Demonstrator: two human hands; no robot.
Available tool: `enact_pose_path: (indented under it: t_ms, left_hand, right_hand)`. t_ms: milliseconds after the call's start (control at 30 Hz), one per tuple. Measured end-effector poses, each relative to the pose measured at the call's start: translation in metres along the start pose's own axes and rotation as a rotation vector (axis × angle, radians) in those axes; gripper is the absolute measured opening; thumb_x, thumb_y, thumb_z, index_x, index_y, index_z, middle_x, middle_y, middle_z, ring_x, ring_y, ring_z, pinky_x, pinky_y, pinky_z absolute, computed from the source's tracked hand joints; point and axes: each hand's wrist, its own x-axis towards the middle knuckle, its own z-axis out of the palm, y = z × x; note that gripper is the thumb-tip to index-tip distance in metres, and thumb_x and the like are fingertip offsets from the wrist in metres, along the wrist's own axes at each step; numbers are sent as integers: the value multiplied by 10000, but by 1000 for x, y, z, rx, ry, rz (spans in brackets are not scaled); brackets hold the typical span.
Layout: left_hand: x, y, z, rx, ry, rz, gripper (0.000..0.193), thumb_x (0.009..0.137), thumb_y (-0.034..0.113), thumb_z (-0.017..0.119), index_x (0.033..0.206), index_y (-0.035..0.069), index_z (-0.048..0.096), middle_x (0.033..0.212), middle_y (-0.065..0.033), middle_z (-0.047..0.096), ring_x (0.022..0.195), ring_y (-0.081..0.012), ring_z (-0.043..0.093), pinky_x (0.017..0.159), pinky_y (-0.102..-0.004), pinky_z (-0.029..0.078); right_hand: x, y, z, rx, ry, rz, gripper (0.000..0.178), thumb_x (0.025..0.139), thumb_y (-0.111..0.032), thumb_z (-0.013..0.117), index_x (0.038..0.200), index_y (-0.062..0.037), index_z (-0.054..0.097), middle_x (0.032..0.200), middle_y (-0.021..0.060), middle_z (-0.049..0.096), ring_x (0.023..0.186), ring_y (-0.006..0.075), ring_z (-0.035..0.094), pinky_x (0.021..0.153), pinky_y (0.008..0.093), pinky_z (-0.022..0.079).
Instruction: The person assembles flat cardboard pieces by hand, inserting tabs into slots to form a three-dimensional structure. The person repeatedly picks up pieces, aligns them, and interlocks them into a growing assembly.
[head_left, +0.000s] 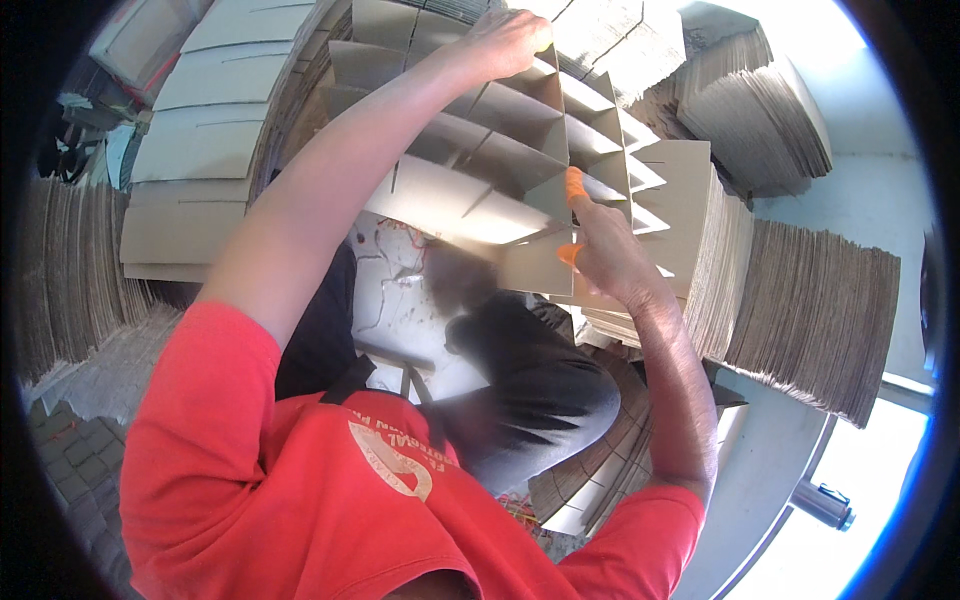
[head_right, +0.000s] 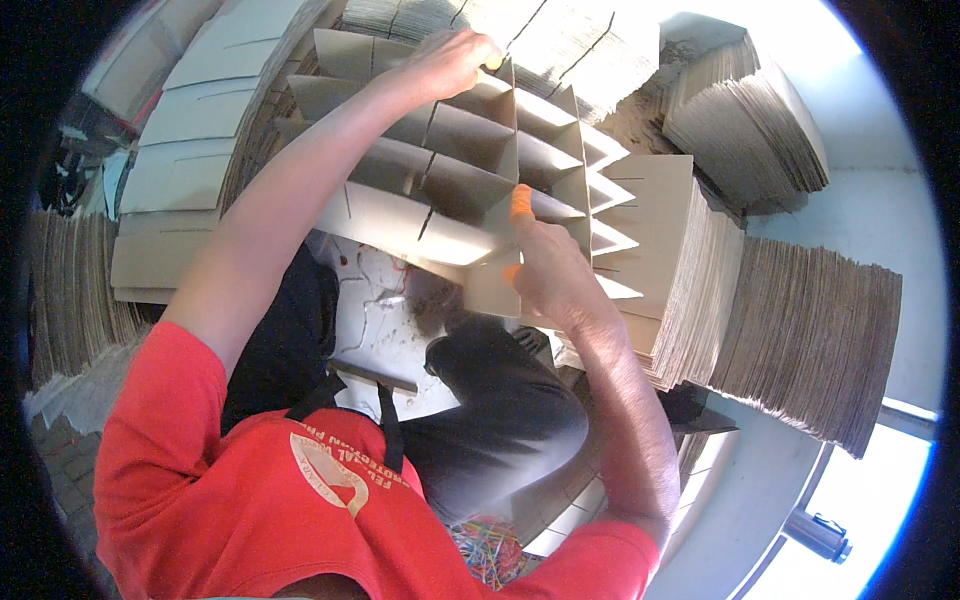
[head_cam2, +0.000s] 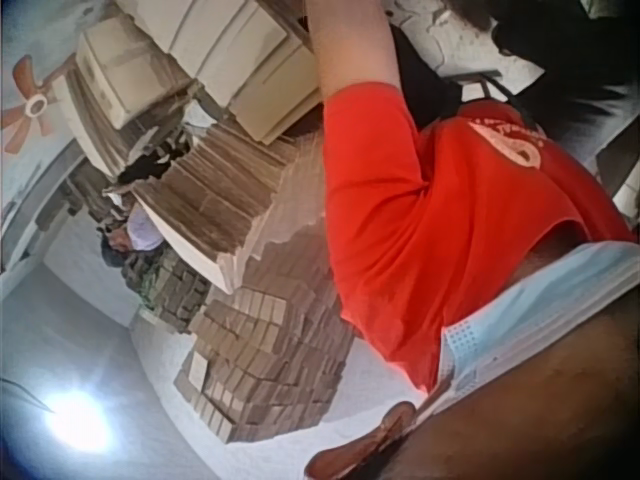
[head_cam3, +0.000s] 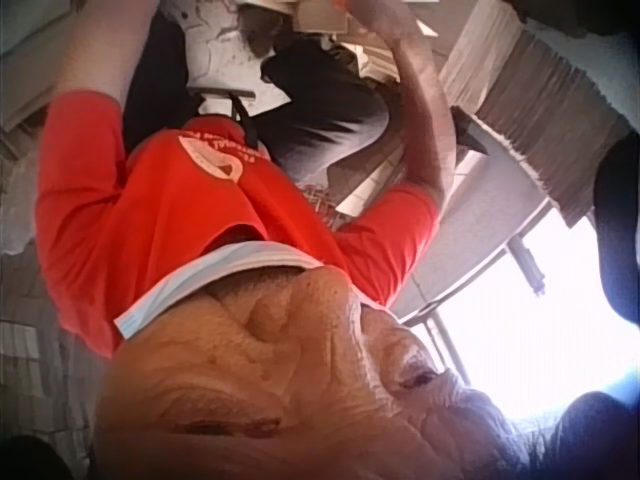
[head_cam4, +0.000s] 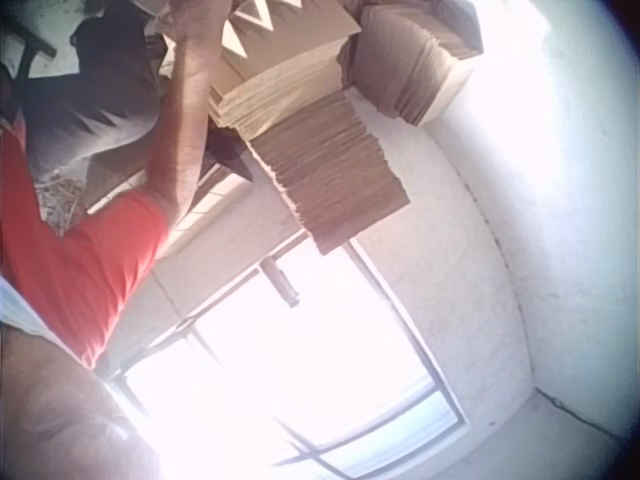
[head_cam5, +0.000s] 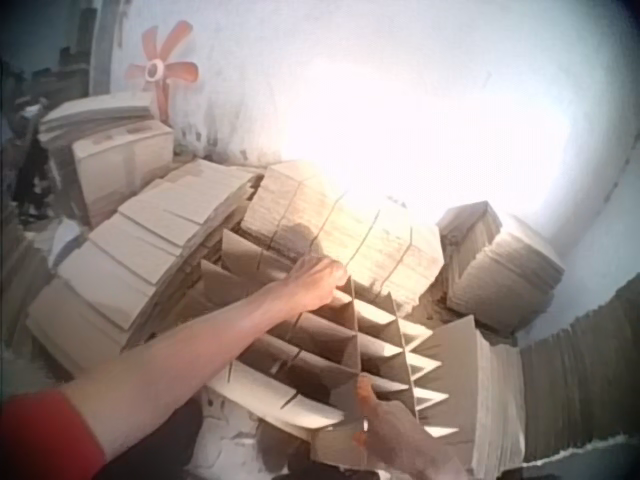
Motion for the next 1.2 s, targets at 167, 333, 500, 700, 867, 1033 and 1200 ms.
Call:
enact_pose_path:
  t_ms: [167,333,500,700,867,1033,1200]
  left_hand:
    - [-54,73,-99,4,163,20,253,832,90,678,1080,49,652,910,-177,670,910,-331,653,779,-411,502]
    - [-141,106,-138,-276,204,127,388,756,139,777,1117,45,669,1038,-123,687,987,-279,642,848,-383,512]
    - [-186,99,-110,-178,69,96,400,734,136,785,1107,41,678,1075,-124,683,1046,-303,623,886,-398,510]
    - [-197,87,-103,-119,103,8,387,737,151,780,1096,45,683,1096,-134,679,1063,-308,617,910,-398,499]
    - [-206,82,-104,-127,90,4,338,747,150,770,1057,44,687,1060,-124,688,1012,-284,628,884,-396,496]
    - [-207,71,-92,-143,81,80,221,772,102,729,979,35,696,920,-94,695,864,-257,636,785,-380,502]
    - [-205,71,-81,-258,133,71,112,762,40,684,872,20,694,817,-102,677,774,-269,622,726,-383,501]
  right_hand:
    - [-16,12,-2,149,318,138,314,873,-57,683,1187,-65,676,753,49,669,652,85,609,579,298,495]
    - [-54,79,-13,-494,778,326,340,907,-158,632,1229,-50,616,1120,191,652,1021,370,631,851,435,530]
    - [-85,141,19,-477,474,751,350,846,-211,720,1086,-4,572,1039,244,618,997,403,612,792,494,511]
    - [-100,194,21,-173,662,836,312,802,-126,736,997,10,534,982,289,609,926,369,648,729,455,508]
    - [-110,156,-5,387,1155,779,313,836,18,585,1126,-11,470,1030,258,647,779,290,660,691,377,556]
    - [-121,42,-55,180,1215,335,522,827,126,542,1318,-52,534,992,121,686,555,106,607,472,226,504]
    - [-111,-38,-61,420,1083,92,554,845,149,509,1363,-42,541,958,60,699,458,55,512,379,185,407]
